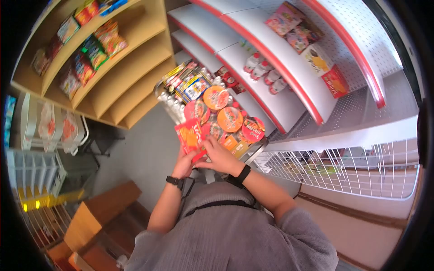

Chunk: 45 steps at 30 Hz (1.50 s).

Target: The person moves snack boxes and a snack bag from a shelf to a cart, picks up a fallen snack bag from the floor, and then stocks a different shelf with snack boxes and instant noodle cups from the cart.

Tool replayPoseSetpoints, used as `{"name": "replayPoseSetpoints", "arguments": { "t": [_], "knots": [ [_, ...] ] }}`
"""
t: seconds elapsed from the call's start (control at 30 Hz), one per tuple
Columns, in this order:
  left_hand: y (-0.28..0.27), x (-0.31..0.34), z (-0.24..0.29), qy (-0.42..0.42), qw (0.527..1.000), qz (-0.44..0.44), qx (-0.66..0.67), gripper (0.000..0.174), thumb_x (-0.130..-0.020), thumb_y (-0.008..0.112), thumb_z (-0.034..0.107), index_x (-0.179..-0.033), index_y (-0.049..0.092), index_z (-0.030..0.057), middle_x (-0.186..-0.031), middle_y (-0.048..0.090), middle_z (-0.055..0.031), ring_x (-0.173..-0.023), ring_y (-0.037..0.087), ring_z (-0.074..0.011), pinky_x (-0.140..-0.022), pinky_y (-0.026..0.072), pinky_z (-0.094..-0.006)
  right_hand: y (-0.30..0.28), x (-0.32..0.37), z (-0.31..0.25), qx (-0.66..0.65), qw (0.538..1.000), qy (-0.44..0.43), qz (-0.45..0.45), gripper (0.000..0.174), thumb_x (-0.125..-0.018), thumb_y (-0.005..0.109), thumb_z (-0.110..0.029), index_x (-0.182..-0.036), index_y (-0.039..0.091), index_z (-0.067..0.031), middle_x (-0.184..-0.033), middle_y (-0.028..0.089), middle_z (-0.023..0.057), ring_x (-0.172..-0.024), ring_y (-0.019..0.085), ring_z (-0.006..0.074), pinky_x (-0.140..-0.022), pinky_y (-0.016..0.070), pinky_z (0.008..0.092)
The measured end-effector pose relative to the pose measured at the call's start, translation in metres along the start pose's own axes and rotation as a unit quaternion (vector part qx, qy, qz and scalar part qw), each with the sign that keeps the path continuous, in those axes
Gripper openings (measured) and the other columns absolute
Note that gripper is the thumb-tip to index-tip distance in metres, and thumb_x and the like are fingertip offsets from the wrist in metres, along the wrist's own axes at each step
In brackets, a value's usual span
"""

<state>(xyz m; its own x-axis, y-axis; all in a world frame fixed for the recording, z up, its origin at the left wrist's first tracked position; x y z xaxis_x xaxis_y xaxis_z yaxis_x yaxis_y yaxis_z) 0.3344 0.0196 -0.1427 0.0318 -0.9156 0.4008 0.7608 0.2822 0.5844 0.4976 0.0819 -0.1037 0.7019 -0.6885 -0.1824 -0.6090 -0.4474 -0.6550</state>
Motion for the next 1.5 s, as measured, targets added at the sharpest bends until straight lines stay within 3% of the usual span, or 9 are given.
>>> {"name": "replayPoseSetpoints", "arguments": {
  "t": [0.17, 0.37, 0.5, 0.63, 0.8, 0.87, 1.03, 1.27, 1.5],
  "knots": [
    [-0.001, -0.01, -0.012, -0.122, 0.974, -0.076, -0.176, 0.063, -0.09, 0.057, -0.002, -0.15, 0.037, 0.0081, -0.132, 0.059, -0.0119, -0.111, 0.066, -0.0262, -0.081, 0.0632, -0.0393, -0.059, 0.016, -0.01, 0.113, 0.99, 0.026, 0.085, 0.05, -0.084, 0.075, -0.021, -0.126, 0.055, -0.0025, -0.133, 0.049, 0.0204, -0.126, 0.049, 0.04, -0.104, 0.046, 0.0458],
    [0.038, -0.017, -0.017, -0.143, 0.919, -0.194, -0.313, 0.057, -0.09, 0.07, 0.007, -0.143, 0.049, 0.0071, -0.118, 0.066, -0.0063, -0.097, 0.069, -0.0167, -0.074, 0.0625, -0.0318, -0.079, 0.041, -0.004, 0.277, 0.95, -0.137, 0.052, 0.048, -0.076, 0.072, -0.014, -0.123, 0.061, -0.0082, -0.116, 0.062, 0.0119, -0.12, 0.056, 0.0321, -0.109, 0.0423, 0.044],
    [0.06, -0.026, -0.007, -0.057, 0.883, -0.192, -0.424, 0.05, -0.092, 0.071, 0.008, -0.139, 0.052, 0.0068, -0.117, 0.067, -0.0074, -0.099, 0.068, -0.0145, -0.072, 0.0594, -0.029, -0.099, 0.054, 0.013, 0.227, 0.973, -0.029, 0.009, 0.045, -0.078, 0.074, -0.014, -0.121, 0.062, -0.0084, -0.112, 0.065, 0.0108, -0.116, 0.059, 0.0305, -0.1, 0.0477, 0.0459],
    [0.069, -0.031, 0.001, -0.016, 0.968, -0.106, -0.226, 0.036, -0.101, 0.062, 0.014, -0.134, 0.052, 0.006, -0.119, 0.068, -0.0116, -0.107, 0.068, -0.0196, -0.087, 0.056, -0.0319, -0.183, 0.041, 0.014, 0.259, 0.958, 0.026, 0.118, 0.045, -0.079, 0.073, -0.012, -0.121, 0.06, -0.0045, -0.108, 0.063, 0.0157, -0.104, 0.062, 0.037, -0.089, 0.0515, 0.0463],
    [0.046, -0.035, -0.006, -0.057, 0.972, -0.043, -0.222, 0.022, -0.105, 0.05, 0.019, -0.122, 0.057, 0.005, -0.115, 0.07, -0.0119, -0.104, 0.069, -0.0215, -0.086, 0.0554, -0.0326, -0.319, 0.01, 0.017, 0.457, 0.824, 0.193, 0.273, 0.03, -0.083, 0.064, -0.01, -0.112, 0.061, -0.0072, -0.101, 0.063, 0.016, -0.098, 0.065, 0.0366, -0.081, 0.052, 0.0486],
    [0.035, -0.031, -0.016, -0.079, 0.971, -0.041, -0.223, 0.022, -0.105, 0.05, 0.019, -0.119, 0.058, 0.005, -0.112, 0.071, -0.012, -0.103, 0.07, -0.0217, -0.085, 0.0554, -0.0326, -0.355, 0.004, 0.052, 0.562, 0.707, 0.265, 0.337, 0.03, -0.089, 0.062, -0.017, -0.118, 0.062, -0.0116, -0.11, 0.065, 0.0141, -0.104, 0.065, 0.0354, -0.091, 0.0455, 0.0641],
    [-0.004, -0.024, -0.032, -0.113, 0.981, -0.01, -0.157, 0.021, -0.104, 0.05, 0.019, -0.116, 0.059, 0.0042, -0.106, 0.07, -0.0112, -0.097, 0.07, -0.0216, -0.084, 0.0552, -0.0326, -0.411, 0.009, 0.139, 0.468, 0.651, 0.513, 0.306, 0.05, -0.09, 0.069, -0.02, -0.137, 0.055, -0.0229, -0.139, 0.053, 0.0179, -0.136, 0.045, 0.0439, -0.099, 0.0375, 0.0767],
    [-0.059, -0.004, -0.031, -0.09, 0.989, 0.053, -0.103, 0.024, -0.103, 0.049, 0.023, -0.118, 0.059, 0.0066, -0.106, 0.069, -0.0098, -0.097, 0.068, -0.0208, -0.083, 0.0546, -0.032, -0.417, 0.032, 0.187, 0.412, 0.607, 0.579, 0.356, 0.056, -0.095, 0.062, -0.027, -0.148, 0.043, -0.0333, -0.154, 0.033, 0.0146, -0.141, 0.035, 0.0438, -0.104, 0.0356, 0.0742],
    [-0.081, 0.017, -0.031, -0.082, 0.985, 0.119, -0.096, 0.025, -0.102, 0.05, 0.025, -0.115, 0.061, 0.0075, -0.105, 0.07, -0.0088, -0.095, 0.068, -0.0206, -0.084, 0.0534, -0.033, -0.421, 0.033, 0.212, 0.45, 0.576, 0.564, 0.385, 0.039, -0.101, 0.051, -0.026, -0.14, 0.05, -0.0229, -0.144, 0.042, 0.0204, -0.136, 0.04, 0.0421, -0.095, 0.0437, 0.0739]
  ]
}}
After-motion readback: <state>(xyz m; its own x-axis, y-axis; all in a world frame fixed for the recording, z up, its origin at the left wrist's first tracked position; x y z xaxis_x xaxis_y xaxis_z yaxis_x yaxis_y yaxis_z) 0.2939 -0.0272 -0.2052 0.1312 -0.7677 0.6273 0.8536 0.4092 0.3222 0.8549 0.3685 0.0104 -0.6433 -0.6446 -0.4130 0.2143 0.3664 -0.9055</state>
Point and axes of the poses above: each hand's wrist, its own x-axis away from the middle knuckle, its own y-axis out of the palm, z = x × y, the point moved 2 cm from there along -x, towards the middle knuckle
